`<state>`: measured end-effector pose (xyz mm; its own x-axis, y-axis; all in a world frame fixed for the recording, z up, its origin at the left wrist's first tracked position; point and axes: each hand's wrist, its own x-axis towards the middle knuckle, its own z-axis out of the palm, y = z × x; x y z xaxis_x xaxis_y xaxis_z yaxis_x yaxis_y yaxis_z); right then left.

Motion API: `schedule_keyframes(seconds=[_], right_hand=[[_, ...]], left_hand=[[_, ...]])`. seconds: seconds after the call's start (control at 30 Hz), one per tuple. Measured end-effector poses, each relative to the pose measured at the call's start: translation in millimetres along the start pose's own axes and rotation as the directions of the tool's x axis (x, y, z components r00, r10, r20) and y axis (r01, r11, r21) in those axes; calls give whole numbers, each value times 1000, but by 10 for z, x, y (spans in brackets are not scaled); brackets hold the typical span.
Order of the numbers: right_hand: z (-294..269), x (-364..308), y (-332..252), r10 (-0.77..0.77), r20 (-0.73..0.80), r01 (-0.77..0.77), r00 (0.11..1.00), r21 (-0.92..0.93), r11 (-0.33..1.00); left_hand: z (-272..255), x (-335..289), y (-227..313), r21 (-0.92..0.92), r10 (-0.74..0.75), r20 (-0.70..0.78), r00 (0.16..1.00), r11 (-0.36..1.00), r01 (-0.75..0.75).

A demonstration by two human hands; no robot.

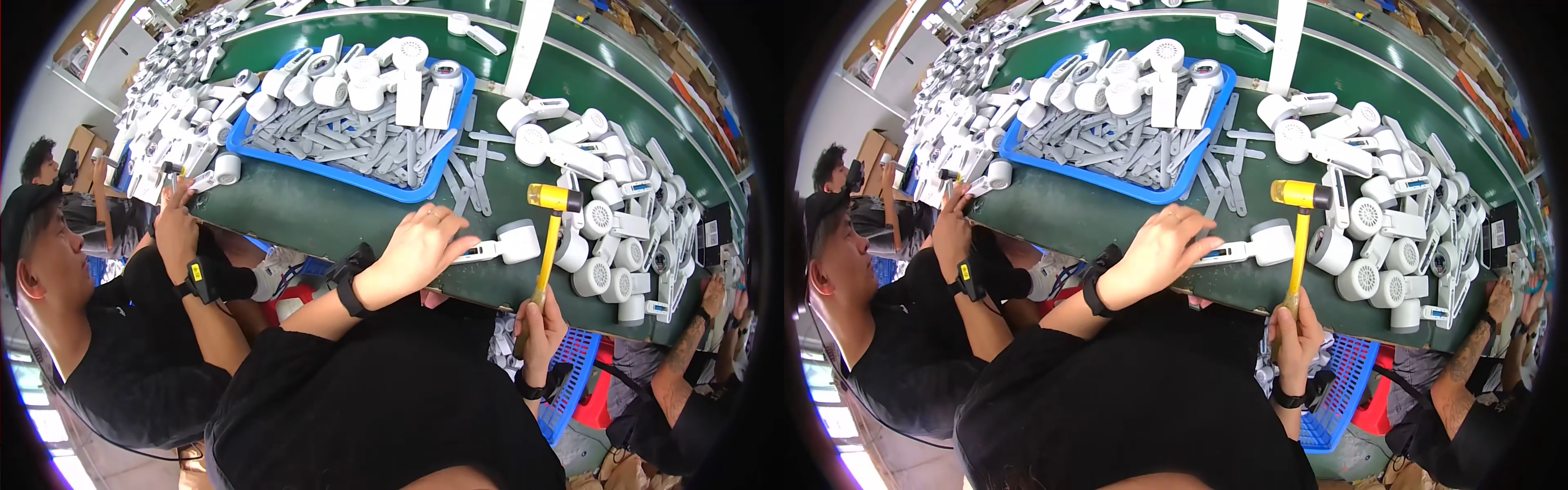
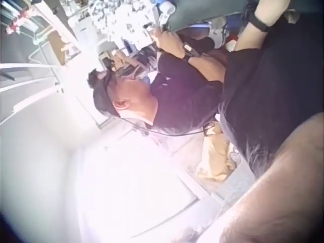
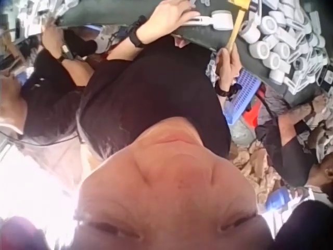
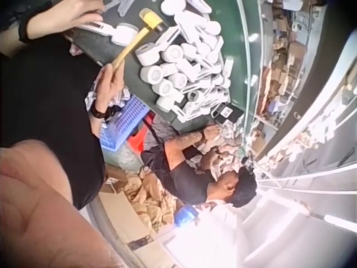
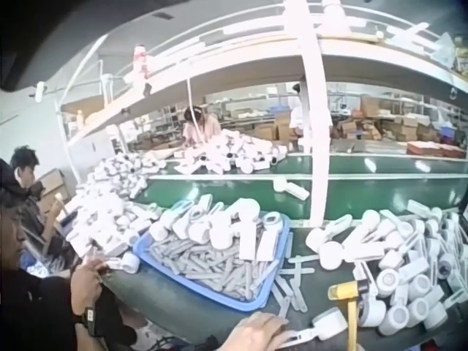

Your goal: Assembling electronic components for LED bulbs using a rubber mallet at a factory workbench.

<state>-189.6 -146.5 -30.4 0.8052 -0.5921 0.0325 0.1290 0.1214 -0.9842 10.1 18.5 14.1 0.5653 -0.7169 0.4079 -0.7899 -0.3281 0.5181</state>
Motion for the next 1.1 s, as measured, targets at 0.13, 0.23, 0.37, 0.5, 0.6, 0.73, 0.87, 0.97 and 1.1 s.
schedule_keyframes(seconds=[0.13,0.23,0.37,0.5,0.6,0.73,0.87,0.97,1.1], right_hand=[[75,180,21,-72,11,72,997,-2,997],[117,280,29,-89,23,88,996,42,995],[133,325,50,-60,29,58,998,63,996],[89,335,95,-9,10,8,1000,112,994],[60,361,125,-18,15,17,1000,77,997],[25,346,132,1,24,-4,1000,93,996],[54,350,97,29,16,-31,999,113,993],[38,355,104,29,19,-31,999,113,993],[47,352,116,23,1,-22,1000,110,994]], left_hand=[[-88,258,-36,237,47,-163,985,971,-7],[-156,395,-241,400,-15,-267,964,908,125],[-177,443,-739,552,-250,-212,945,767,327],[-234,340,-940,536,-228,-201,953,789,301],[-291,279,-1005,517,-249,-229,941,788,334],[-313,230,-1048,462,-257,-281,925,808,365],[-336,265,-1055,557,-261,-380,887,702,445],[-467,264,-1192,359,-264,-361,894,846,395],[-754,400,-1338,166,-478,-243,844,837,522]])
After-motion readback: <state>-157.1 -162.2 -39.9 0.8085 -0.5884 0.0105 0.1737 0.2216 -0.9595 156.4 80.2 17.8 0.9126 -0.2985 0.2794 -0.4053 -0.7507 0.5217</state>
